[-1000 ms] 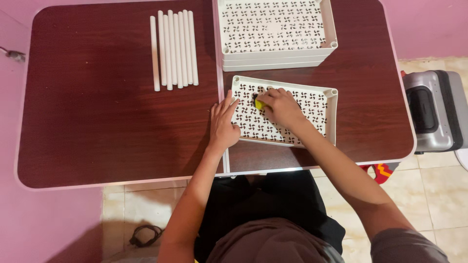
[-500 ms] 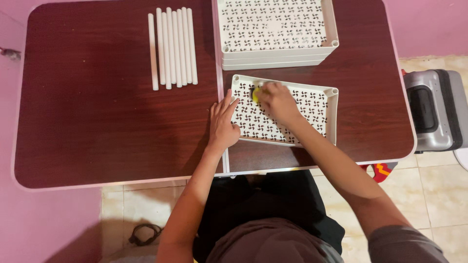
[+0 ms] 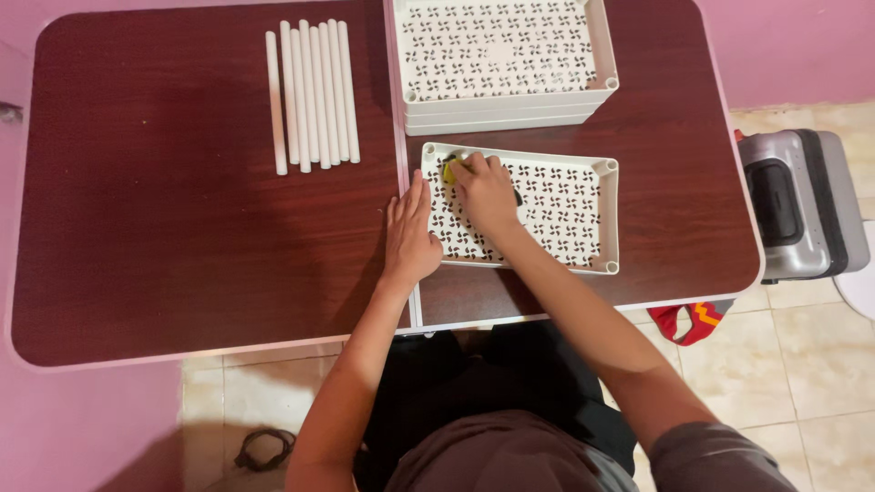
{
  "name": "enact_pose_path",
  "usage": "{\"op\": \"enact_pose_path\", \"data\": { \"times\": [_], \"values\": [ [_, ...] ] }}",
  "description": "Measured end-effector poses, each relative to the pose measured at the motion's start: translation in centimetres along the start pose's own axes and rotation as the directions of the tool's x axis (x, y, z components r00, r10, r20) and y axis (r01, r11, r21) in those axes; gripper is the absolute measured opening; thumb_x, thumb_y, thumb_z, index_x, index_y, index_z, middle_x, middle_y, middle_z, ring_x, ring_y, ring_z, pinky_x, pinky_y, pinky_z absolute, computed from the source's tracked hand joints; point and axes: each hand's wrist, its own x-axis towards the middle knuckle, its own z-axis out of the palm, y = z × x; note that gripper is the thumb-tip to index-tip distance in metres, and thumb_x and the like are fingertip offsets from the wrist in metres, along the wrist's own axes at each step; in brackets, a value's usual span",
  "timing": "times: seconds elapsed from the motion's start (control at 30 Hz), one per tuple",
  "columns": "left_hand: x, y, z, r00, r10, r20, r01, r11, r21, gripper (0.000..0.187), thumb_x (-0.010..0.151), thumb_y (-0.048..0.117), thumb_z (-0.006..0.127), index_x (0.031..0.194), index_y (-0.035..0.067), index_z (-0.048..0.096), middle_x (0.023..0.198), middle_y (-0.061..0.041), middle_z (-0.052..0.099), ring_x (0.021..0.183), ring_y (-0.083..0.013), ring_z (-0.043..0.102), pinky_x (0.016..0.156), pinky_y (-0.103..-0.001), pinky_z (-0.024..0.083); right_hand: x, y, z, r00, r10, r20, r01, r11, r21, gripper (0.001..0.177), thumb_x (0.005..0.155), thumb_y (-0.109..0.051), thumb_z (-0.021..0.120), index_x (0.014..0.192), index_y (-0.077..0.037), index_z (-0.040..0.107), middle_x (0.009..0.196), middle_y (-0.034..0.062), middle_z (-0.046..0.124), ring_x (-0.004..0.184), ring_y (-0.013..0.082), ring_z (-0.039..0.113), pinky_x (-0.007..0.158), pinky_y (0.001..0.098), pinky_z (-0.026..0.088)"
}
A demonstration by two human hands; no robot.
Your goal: The person wipes the surface of a white plastic tray with a yellow sponge, then lifts and wipes the underside and edges. The tray is handled one at a time on a wooden table with other trays and white rods nearby.
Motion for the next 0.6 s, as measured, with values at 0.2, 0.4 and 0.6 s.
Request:
{"op": "enact_pose_path", "data": {
  "times": [0.2, 0.4, 0.6],
  "values": [
    [0.3, 0.4, -0.3, 0.997, -0.061, 0.045, 0.06, 0.998, 0.028, 0.088, 0.075, -0.009, 0.053, 0.158, -0.004, 0.026, 0.17, -0.018, 0.018, 0.154, -0.0337, 0.026, 0.126, -0.054, 0.017, -0.1, 1.0, 0.7, 0.995, 0.094, -0.028, -0.094, 0.995, -0.029, 0.03, 0.088, -0.007, 0.072, 0.118, -0.011, 0.076, 0.102, 0.0113, 0.063, 0.09, 0.0295, 0.06, 0.078, 0.0437, 0.051],
    [0.3, 0.2, -0.1, 0.999, -0.025, 0.036, 0.025, 1.0, -0.006, 0.088, 0.074, -0.01, 0.054, 0.158, -0.007, 0.026, 0.17, -0.018, 0.018, 0.155, -0.0341, 0.026, 0.127, -0.054, 0.016, -2.0, 5.3, -1.7, 0.97, 0.242, -0.032, -0.243, 0.968, -0.065, 0.032, 0.082, -0.01, 0.075, 0.114, -0.01, 0.078, 0.101, 0.0144, 0.065, 0.088, 0.0362, 0.06, 0.076, 0.0485, 0.052],
    [0.3, 0.0, -0.1, 1.0, 0.005, 0.012, -0.004, 1.0, -0.021, 0.088, 0.073, -0.008, 0.057, 0.156, -0.009, 0.028, 0.17, -0.018, 0.019, 0.152, -0.0347, 0.028, 0.125, -0.057, 0.017, -0.3, 2.6, 1.2, 0.954, 0.298, -0.021, -0.298, 0.954, 0.025, 0.023, 0.09, -0.006, 0.069, 0.11, -0.013, 0.078, 0.114, 0.0147, 0.069, 0.094, 0.0345, 0.062, 0.081, 0.0437, 0.055]
  ]
}}
